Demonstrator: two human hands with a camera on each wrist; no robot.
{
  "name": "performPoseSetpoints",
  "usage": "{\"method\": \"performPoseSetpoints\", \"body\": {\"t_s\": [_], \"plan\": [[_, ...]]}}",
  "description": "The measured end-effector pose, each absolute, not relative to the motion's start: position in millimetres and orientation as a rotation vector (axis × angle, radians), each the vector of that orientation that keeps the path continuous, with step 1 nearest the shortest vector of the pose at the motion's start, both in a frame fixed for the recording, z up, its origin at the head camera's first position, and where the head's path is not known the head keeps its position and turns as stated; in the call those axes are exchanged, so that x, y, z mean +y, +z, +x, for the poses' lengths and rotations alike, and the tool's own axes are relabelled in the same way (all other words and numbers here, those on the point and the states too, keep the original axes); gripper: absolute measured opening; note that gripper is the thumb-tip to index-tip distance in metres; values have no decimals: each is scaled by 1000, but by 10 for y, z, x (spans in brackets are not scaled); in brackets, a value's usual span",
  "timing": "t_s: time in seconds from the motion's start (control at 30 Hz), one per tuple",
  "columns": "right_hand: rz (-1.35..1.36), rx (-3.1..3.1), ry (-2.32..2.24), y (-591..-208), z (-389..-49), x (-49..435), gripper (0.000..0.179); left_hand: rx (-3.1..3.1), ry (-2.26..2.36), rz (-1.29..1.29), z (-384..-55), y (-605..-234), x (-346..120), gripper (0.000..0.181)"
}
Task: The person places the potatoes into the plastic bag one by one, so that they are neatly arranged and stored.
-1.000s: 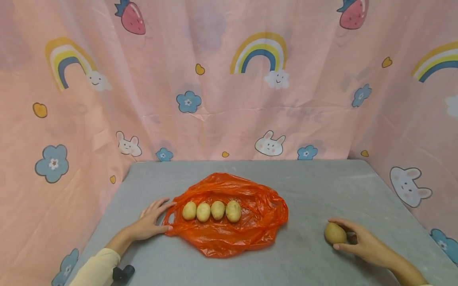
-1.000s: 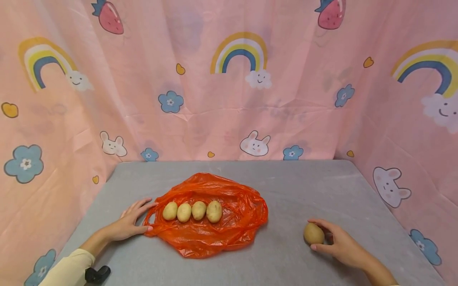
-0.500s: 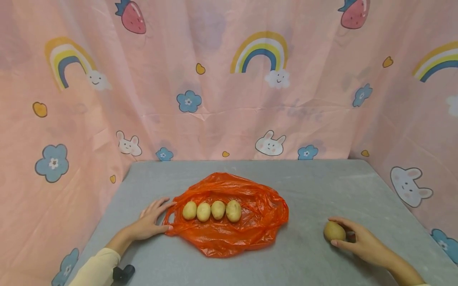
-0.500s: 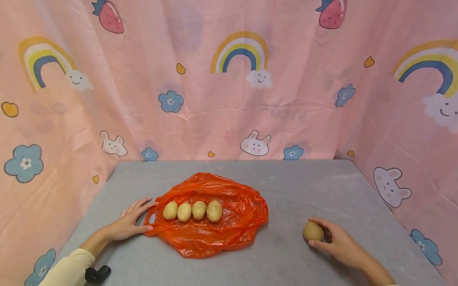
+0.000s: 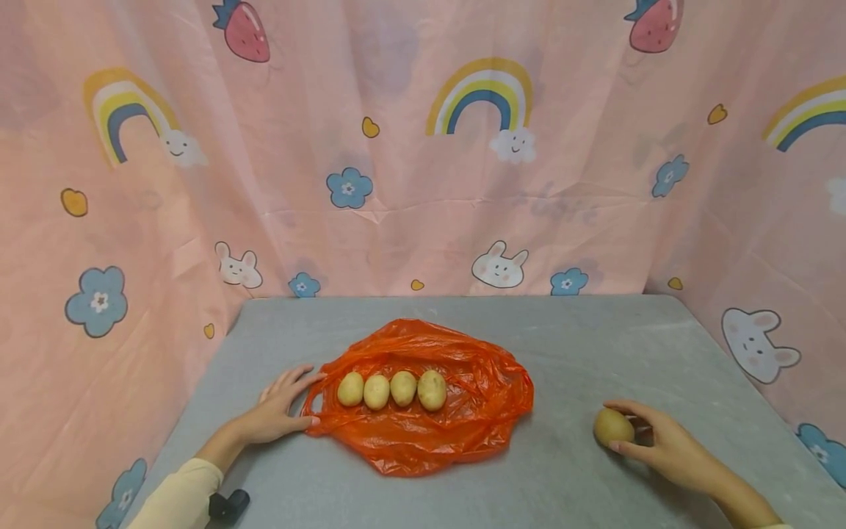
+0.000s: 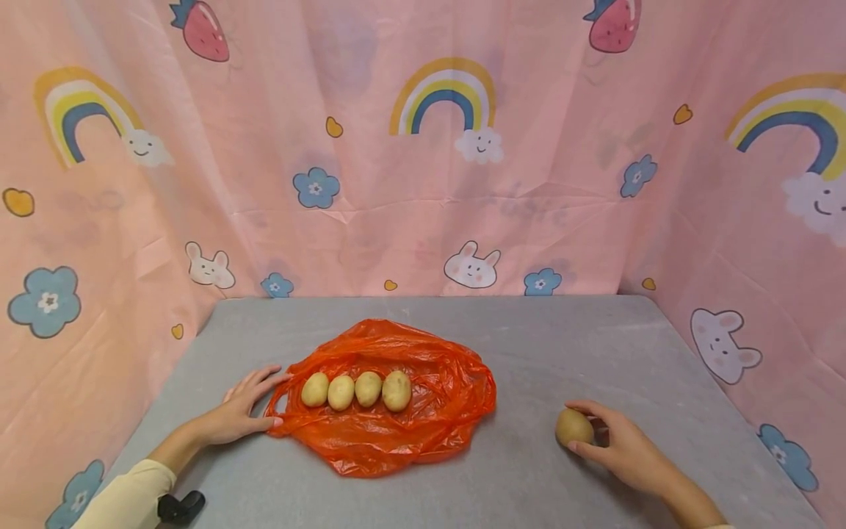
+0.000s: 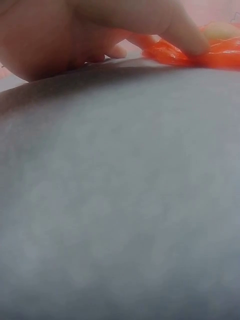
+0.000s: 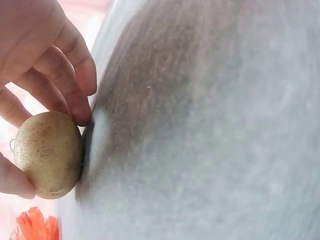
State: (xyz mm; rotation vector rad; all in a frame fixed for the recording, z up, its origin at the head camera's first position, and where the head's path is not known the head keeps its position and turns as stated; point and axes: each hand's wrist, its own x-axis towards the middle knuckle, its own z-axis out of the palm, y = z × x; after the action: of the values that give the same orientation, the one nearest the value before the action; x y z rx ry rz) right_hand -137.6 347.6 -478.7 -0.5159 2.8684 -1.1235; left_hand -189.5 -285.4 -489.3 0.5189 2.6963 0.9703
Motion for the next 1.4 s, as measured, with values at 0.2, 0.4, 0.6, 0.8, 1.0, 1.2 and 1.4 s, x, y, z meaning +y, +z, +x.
{"method": "performPoseSetpoints", "body": {"t_s": [0.2,0.4,0.6,0.8,1.0,1.2,1.4], "plan": [[-607,2821,-1174,-4837,-1389,3502,61,2705,969,523,-1889,-4897,-2854,73],[-563,2824,-1108,-4830,-1391,3503,66,2714,976,538,-1885,-4907,-2842,73],[-453,2847,-1069,-4775,-1385,3445,66,2717,966,542,-1887,-4906,-2842,73],[-465,2930,-1019,-4718,-1390,3368,64,2715,951,525,-1891,-4893,-2850,73],[-532,2975,-981,-4644,-1396,3277,64,2713,960,529,-1879,-4888,-2849,73],[-556,3006,-950,-4559,-1411,3183,64,2727,967,534,-1875,-4896,-2850,73],[-630,3046,-936,-4472,-1417,3075,62,2725,970,535,-1871,-4888,-2846,73]]}}
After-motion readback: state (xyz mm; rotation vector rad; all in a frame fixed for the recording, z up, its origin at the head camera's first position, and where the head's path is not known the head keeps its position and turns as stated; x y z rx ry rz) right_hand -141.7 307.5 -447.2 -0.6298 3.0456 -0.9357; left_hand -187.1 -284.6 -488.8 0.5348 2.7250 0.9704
